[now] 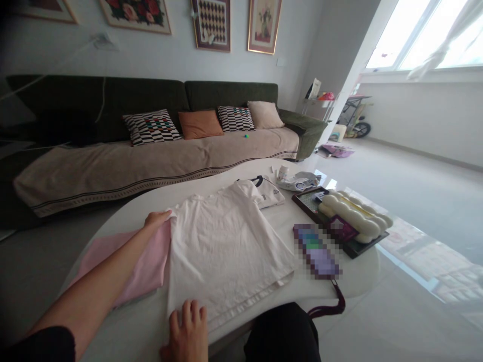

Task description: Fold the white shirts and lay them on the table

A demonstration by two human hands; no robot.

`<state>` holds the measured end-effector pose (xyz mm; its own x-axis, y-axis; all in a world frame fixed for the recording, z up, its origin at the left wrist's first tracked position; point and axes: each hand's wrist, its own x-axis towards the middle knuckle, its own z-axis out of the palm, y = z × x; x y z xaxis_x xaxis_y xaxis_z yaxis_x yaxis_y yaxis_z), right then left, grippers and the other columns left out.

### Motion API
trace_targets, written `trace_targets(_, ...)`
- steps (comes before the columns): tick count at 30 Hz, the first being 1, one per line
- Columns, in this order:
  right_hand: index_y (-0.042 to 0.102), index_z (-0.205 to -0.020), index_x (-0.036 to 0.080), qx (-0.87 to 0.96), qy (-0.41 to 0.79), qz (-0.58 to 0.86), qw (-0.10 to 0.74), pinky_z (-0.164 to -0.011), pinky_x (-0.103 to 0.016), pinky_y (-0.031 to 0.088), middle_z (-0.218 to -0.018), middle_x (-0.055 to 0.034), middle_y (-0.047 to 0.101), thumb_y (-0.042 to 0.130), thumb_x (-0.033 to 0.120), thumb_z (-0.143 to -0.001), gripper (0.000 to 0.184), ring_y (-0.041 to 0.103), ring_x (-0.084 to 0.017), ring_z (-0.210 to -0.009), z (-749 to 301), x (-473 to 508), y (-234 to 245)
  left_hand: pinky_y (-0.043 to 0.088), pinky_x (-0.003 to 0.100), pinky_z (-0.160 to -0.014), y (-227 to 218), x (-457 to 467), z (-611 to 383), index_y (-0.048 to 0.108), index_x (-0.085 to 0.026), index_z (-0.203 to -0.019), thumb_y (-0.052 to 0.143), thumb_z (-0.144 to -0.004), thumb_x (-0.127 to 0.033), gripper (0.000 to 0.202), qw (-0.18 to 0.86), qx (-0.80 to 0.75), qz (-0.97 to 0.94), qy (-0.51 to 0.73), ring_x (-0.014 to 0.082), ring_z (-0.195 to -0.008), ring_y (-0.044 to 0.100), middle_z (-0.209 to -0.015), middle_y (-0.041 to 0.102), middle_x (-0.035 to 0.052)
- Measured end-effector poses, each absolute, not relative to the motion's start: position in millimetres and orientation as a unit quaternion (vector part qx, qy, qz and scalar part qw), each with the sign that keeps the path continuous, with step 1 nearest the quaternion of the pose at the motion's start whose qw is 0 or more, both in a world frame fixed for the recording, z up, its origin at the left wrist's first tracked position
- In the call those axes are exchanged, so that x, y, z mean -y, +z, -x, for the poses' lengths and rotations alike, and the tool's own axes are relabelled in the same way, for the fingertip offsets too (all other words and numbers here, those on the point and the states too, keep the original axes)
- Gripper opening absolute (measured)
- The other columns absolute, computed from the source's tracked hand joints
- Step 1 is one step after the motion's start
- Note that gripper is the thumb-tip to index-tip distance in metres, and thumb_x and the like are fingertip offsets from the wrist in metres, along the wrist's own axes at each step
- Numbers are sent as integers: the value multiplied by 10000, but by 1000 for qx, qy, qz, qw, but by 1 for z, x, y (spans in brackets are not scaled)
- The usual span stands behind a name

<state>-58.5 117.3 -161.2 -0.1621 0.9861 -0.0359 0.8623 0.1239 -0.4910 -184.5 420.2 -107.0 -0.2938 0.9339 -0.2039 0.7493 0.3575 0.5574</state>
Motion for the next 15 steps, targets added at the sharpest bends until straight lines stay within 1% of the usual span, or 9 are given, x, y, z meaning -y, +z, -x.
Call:
trace_targets(1, 614, -974, 198, 726, 184, 640, 172, -864, -553, 372, -1155, -159, 575, 695, 249, -658, 330, 486, -373, -1058, 59, -116, -162, 482, 378, -811, -109, -424, 182, 554, -170, -1090, 549, -837, -351, 312, 261, -786, -528, 187, 192, -972, 569, -1093, 575, 62)
trace_targets(2, 622, -899, 192, 719, 174, 645, 194, -838, -520, 396, -1089, -137, 607, 650, 153, -680, 225, 517, -349, -1014, 57, -115, -161, 483, 376, -808, -110, -427, 178, 552, -171, -1096, 550, -837, -338, 308, 267, -787, -521, 196, 195, -977, 566, -1101, 570, 63)
trace_targets(3, 617, -832, 184, 710, 177, 646, 218, -804, -482, 419, -1011, -117, 631, 609, 78, -677, 188, 543, -323, -959, 53, -115, -157, 486, 375, -804, -110, -431, 174, 549, -169, -1099, 547, -840, -331, 306, 273, -784, -517, 208, 193, -973, 567, -1104, 568, 65)
trace_targets(5, 581, -781, 174, 678, 221, 645, 275, -725, -393, 454, -868, -83, 639, 545, 2, -660, 213, 577, -263, -837, 41, -115, -146, 499, 366, -775, -105, -438, 168, 544, -157, -1101, 531, -850, -334, 308, 291, -770, -515, 241, 180, -929, 577, -1085, 573, 67)
trace_targets(6, 559, -795, 172, 653, 251, 643, 313, -691, -353, 460, -819, -69, 631, 519, -5, -668, 221, 583, -235, -786, 33, -115, -139, 507, 350, -745, -101, -440, 167, 540, -150, -1100, 520, -857, -336, 307, 300, -759, -516, 259, 166, -884, 586, -1056, 582, 66)
trace_targets(8, 517, -849, 173, 601, 291, 634, 390, -660, -299, 461, -774, -50, 611, 461, 17, -728, 205, 586, -190, -727, 17, -114, -125, 514, 302, -659, -92, -444, 169, 530, -150, -1095, 495, -868, -329, 291, 315, -737, -520, 295, 131, -762, 594, -955, 605, 45)
trace_targets(10, 484, -907, 178, 582, 300, 614, 441, -679, -280, 460, -797, -47, 603, 407, 61, -793, 181, 590, -170, -740, 5, -111, -116, 493, 251, -575, -83, -444, 177, 538, -170, -1053, 505, -850, -312, 250, 320, -722, -520, 324, 112, -649, 579, -819, 607, 7)
trace_targets(12, 469, -944, 181, 604, 286, 592, 451, -714, -282, 459, -839, -57, 598, 390, 83, -806, 186, 588, -173, -792, 0, -107, -114, 462, 224, -522, -79, -440, 190, 563, -182, -950, 559, -790, -290, 193, 323, -717, -515, 342, 112, -572, 555, -684, 576, -23)
trace_targets(15, 478, -917, 178, 661, 274, 580, 389, -693, -287, 458, -844, -68, 593, 412, 59, -763, 206, 583, -190, -788, 4, -103, -119, 442, 224, -485, -83, -430, 208, 563, -166, -758, 630, -691, -251, 128, 359, -711, -494, 348, 123, -500, 533, -552, 523, -35)
